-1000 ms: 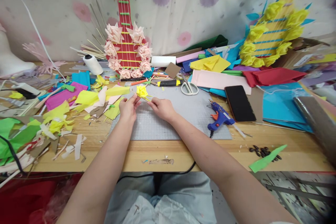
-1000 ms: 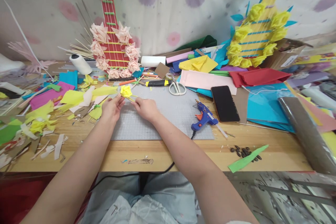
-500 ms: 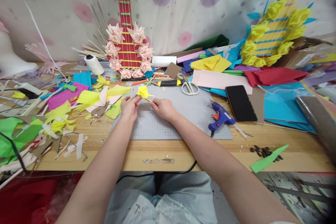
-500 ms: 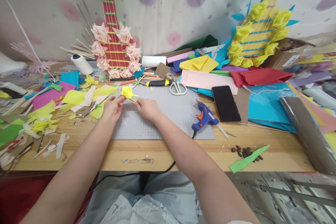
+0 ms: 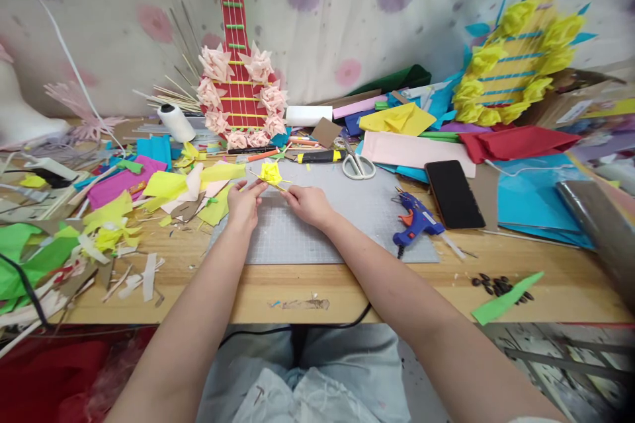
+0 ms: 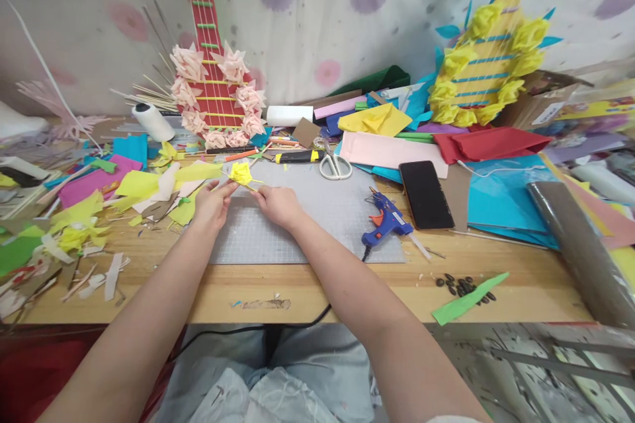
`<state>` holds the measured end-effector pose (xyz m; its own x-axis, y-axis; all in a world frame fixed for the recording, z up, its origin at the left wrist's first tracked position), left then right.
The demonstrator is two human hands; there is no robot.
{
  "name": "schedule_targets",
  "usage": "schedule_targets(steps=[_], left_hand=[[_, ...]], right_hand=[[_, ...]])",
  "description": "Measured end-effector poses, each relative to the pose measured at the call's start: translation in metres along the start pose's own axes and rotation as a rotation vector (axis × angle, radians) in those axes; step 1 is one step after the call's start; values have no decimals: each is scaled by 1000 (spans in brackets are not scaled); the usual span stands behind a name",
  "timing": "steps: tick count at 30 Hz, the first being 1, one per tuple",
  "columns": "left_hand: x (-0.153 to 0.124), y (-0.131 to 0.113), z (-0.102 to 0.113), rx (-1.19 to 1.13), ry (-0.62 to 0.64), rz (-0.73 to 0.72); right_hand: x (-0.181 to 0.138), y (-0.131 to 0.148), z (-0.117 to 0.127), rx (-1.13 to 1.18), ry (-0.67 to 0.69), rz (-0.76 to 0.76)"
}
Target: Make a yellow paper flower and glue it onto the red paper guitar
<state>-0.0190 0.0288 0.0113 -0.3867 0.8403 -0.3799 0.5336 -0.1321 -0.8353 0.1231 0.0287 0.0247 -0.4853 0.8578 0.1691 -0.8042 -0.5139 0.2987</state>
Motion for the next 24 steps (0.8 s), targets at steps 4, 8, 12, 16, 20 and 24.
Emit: schedule_targets(steps=[4,8,12,16,20,24], left_hand=[[-1,1,0,-10,-7,9],[-1,2,-2,-33,33,36],[0,0,-3,-29,92,53],[1,-2,-1,-24,80,41],[1,-2,-1,-48,56,36],[2,-6,3,-89,9,10]], right_hand=[[1,-1,-1,23,-19,3],[0,-4,0,51,-17,0],[0,-6,-1,63,-32,16],[0,-8,-2,76,-65,26],[1,-10,-4,82,-82,13],[0,-14,-3,93,-47,0]])
Point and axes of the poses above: each hand's wrist, its own x-axis towards the middle knuckle, its own z-axis out of the back of the hand, y = z × x, the point moved 4 cm from there along x, towards the middle knuckle, and after that the axes turned 7 degrees about z, right-handed, at the moved point
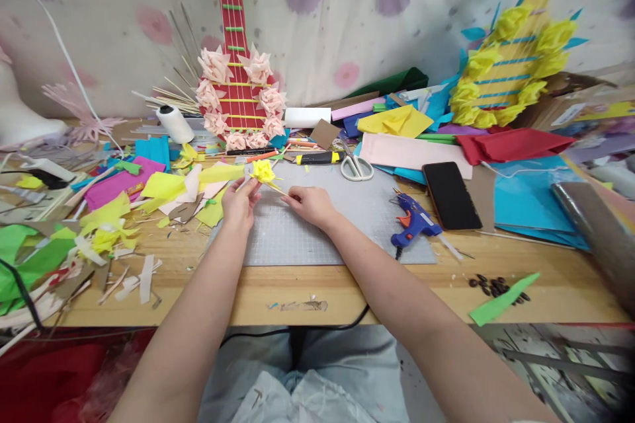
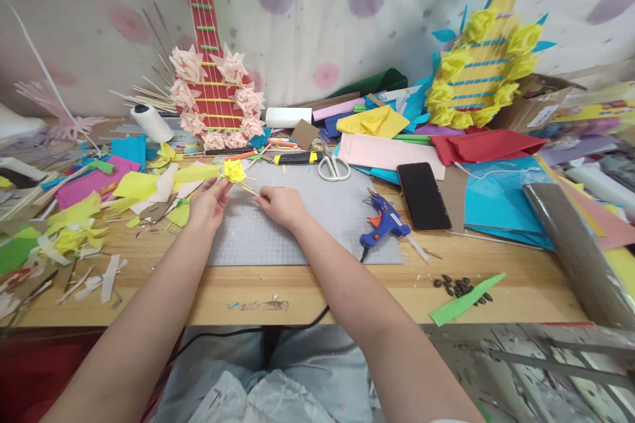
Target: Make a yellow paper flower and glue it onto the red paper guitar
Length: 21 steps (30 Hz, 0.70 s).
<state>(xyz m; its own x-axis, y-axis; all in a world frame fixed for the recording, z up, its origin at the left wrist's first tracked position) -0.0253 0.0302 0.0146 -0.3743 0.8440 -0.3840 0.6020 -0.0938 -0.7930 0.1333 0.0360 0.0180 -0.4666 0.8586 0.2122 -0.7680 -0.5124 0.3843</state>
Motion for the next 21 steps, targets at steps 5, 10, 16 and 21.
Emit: schedule_targets(steps=[5,10,16,21], left_hand=[[8,-14,10,-87,-86,-62],[13,-20,15,-124,-101,-85],[2,2,-1,-4,-2,-14],[-4,14,-9,101,61,20]], right_hand=[[-2,-11,12,71,37,48],[4,-33,11,290,6,-42],[9,-35,1,669,-212,-187],[9,-25,-5,674,-204,-200]])
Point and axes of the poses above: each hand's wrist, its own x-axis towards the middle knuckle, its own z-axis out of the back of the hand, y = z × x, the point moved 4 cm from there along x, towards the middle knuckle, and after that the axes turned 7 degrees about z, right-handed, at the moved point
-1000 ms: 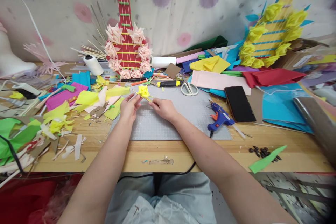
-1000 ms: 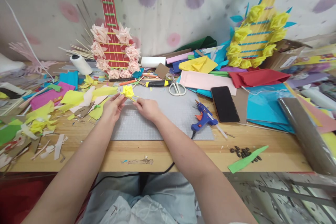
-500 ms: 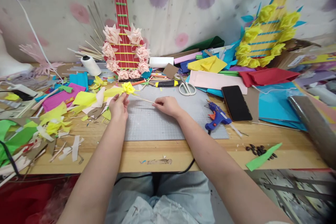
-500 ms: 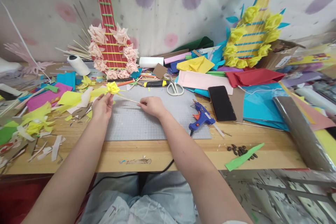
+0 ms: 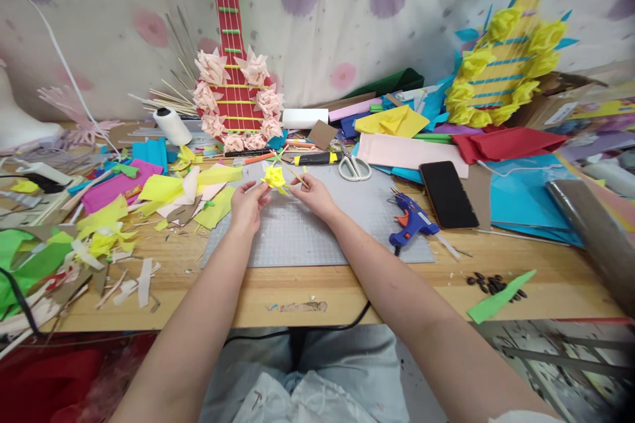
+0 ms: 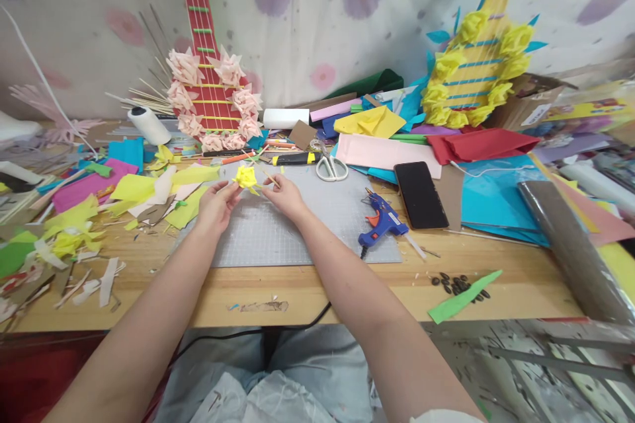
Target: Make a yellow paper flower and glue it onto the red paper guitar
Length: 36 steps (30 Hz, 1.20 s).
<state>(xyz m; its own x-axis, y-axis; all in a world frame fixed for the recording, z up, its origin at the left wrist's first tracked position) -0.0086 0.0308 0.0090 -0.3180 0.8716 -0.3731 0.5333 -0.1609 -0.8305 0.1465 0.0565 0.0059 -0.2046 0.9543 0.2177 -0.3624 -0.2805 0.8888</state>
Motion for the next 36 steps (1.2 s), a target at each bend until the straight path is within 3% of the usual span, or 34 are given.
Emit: schedule_targets(steps=[8,12,18,23,28,36], left_hand=[[-8,10,-11,155,139,-36],[-13,14,-14,314,119,-233],[-19,1,-9,586,56,-562],[-23,-3,-11,646,65,-591],[-27,-2,-14,635,94,-536],[-30,-3,-16,791,116,-655]], right_hand=[[3,-4,2,193,-80,-57],[3,-5,4,240,-96,-78],[0,1,3,264,12,-42],[-2,6,1,262,103,-4],[-2,5,1,249,104,14],[-2,7,0,271,129,37]])
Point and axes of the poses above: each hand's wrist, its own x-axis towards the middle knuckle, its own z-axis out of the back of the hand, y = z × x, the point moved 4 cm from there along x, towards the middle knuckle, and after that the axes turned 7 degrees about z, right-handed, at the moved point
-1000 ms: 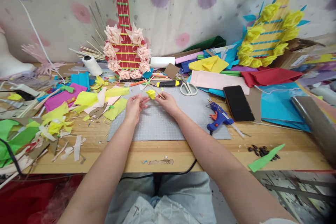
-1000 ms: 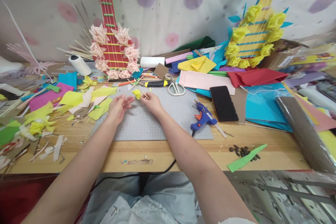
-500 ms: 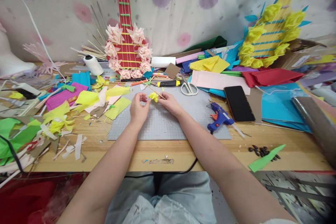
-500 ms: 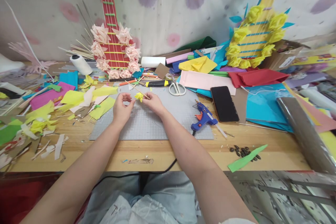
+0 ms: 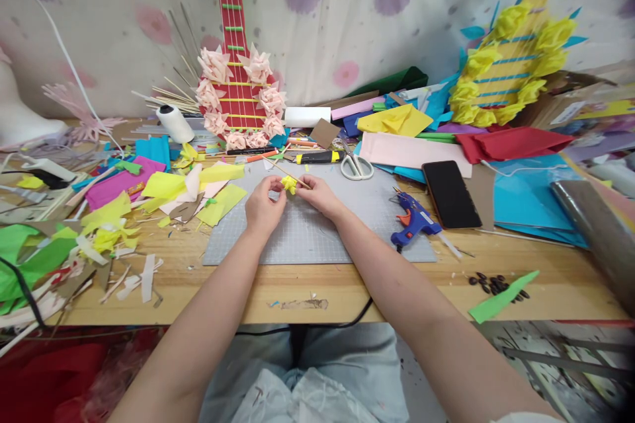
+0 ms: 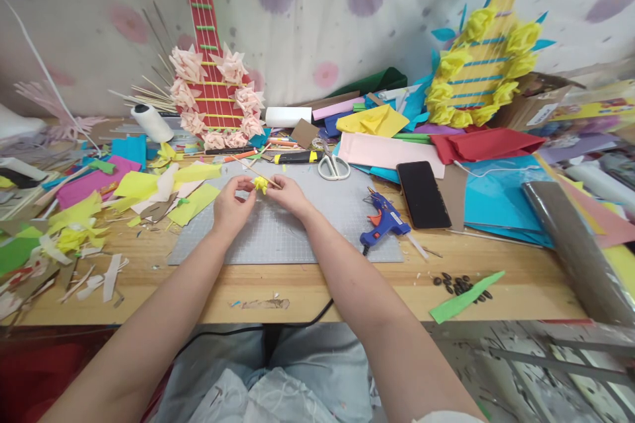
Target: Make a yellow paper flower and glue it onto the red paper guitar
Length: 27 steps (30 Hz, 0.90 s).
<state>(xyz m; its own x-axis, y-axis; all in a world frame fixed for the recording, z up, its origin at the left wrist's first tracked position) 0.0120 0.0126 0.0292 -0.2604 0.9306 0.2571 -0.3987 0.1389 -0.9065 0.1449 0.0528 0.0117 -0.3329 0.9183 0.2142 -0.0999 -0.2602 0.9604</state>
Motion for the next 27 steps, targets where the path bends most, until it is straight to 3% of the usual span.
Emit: schedule_targets(steps=[7,13,20,27], left_hand=[[1,0,1,-56,-43,100],[5,14,1,-54,-82,138],[8,28,-2,-260,-86,381],[7,23,-3,-356,-83,384]], right_hand=[[-1,1,-2,9,32,11],[-3,7,-8,-4,103,44],[-2,3,-10,-25,119,47],[-1,-1,-11,-72,110,74]])
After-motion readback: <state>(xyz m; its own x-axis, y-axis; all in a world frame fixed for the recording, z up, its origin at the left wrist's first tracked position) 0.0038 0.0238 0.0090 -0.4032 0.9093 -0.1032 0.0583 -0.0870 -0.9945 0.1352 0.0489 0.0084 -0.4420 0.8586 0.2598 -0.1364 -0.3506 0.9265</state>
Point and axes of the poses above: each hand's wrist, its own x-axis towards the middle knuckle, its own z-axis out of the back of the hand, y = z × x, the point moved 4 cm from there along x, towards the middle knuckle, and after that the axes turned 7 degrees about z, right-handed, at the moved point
